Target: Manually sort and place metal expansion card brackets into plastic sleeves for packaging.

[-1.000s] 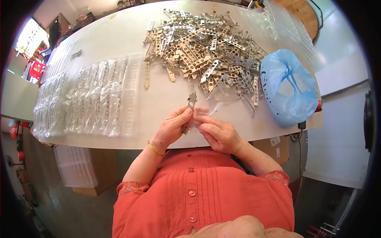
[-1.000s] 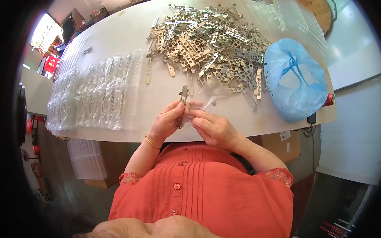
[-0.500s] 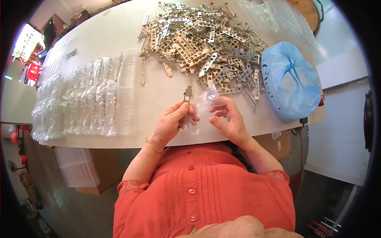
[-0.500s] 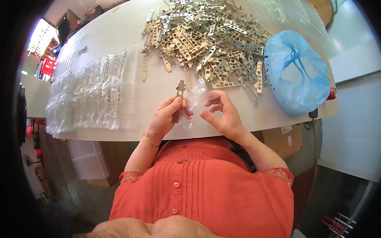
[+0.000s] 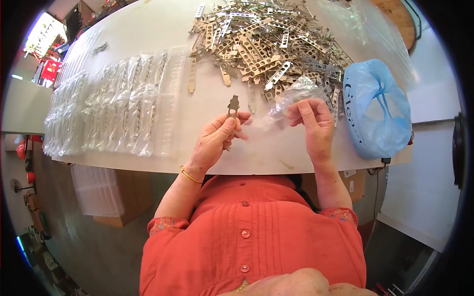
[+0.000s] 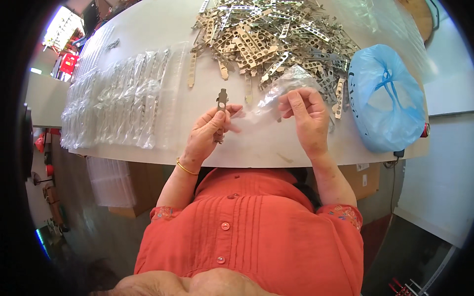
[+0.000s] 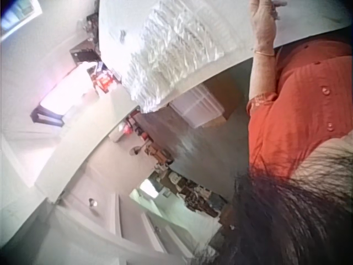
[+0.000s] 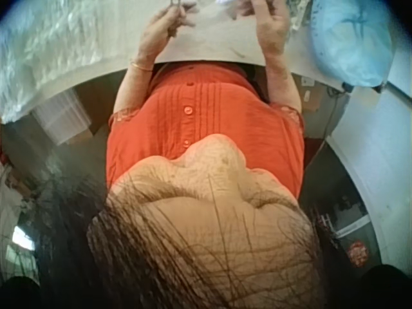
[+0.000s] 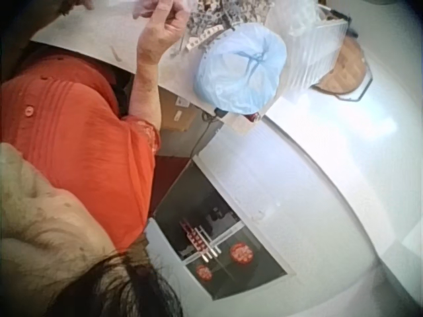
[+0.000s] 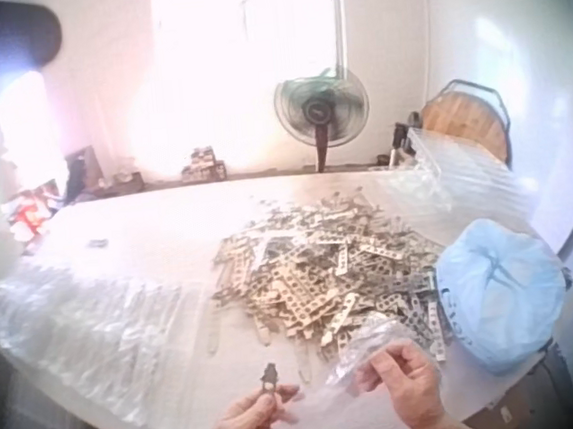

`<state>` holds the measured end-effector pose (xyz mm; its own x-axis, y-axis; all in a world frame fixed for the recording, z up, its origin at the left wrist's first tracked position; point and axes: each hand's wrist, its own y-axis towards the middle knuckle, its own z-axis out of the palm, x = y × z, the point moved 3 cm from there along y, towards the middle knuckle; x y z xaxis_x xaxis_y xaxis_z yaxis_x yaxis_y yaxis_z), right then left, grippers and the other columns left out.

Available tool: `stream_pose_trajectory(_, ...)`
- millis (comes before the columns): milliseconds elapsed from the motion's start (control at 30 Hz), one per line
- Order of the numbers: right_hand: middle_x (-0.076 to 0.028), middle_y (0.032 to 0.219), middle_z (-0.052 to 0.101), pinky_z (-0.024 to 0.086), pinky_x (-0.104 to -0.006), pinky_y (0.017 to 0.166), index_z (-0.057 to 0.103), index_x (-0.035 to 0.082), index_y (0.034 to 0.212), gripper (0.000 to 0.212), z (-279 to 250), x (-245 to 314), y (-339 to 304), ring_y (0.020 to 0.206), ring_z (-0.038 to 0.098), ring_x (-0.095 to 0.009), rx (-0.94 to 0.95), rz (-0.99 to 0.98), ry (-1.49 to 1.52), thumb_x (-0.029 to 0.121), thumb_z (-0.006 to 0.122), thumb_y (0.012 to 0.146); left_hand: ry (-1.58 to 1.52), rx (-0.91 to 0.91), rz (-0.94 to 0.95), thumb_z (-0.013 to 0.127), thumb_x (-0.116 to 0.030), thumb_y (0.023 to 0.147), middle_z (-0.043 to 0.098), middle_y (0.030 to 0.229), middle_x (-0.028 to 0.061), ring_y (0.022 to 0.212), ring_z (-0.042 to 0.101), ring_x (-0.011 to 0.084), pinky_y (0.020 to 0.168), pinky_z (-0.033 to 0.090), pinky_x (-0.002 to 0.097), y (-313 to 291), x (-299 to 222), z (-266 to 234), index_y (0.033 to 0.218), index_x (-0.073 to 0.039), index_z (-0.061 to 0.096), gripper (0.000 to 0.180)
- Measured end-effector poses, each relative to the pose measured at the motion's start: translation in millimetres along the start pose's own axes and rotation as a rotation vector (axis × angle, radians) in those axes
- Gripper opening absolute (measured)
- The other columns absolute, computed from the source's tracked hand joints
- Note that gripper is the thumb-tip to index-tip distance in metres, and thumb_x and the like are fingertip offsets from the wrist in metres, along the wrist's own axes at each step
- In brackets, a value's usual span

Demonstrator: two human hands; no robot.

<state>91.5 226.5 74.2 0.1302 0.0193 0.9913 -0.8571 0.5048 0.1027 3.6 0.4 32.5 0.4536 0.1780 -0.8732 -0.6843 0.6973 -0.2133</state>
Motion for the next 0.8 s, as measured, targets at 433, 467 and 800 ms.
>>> stream_pose_trajectory(433,-0.005,0.092,0.071,0.052,-0.0224,0.065,0.061,0.003,0.103,0.011,-8,-13,7,0.076,0.065,-0.008,-0.055,-0.039,-0.016,0.014,0.059,0.101,-0.075,0.151,0.088,0.045,-0.027,0.107,0.060,0.130,0.0200,0.115,0.062,0.0292,0.077,0.046,0.0339,3,-7,-5,0.094,-0.002,0.060,0.032)
stream_pose_trajectory(467,-0.005,0.093,0.071,0.052,-0.0223,0.064,0.061,0.003,0.103,0.011,-9,-14,7,0.076,0.066,-0.008,-0.047,-0.048,-0.033,0.014,0.059,0.101,-0.014,0.158,0.044,0.046,-0.031,0.107,0.063,0.130,0.0132,0.106,0.068,0.0217,0.060,0.040,0.0183,2,-5,-4,0.095,-0.006,0.062,0.032)
stream_pose_trajectory(800,-0.005,0.096,0.069,0.052,-0.0240,0.067,0.060,0.004,0.107,0.011,2,-12,1,0.078,0.065,-0.010,0.104,0.012,0.106,0.014,0.059,0.101,0.309,0.160,-0.131,0.049,-0.038,0.105,0.067,0.102,0.0024,0.082,0.064,0.0050,0.057,0.034,0.0178,2,-6,20,0.095,-0.009,0.063,0.033)
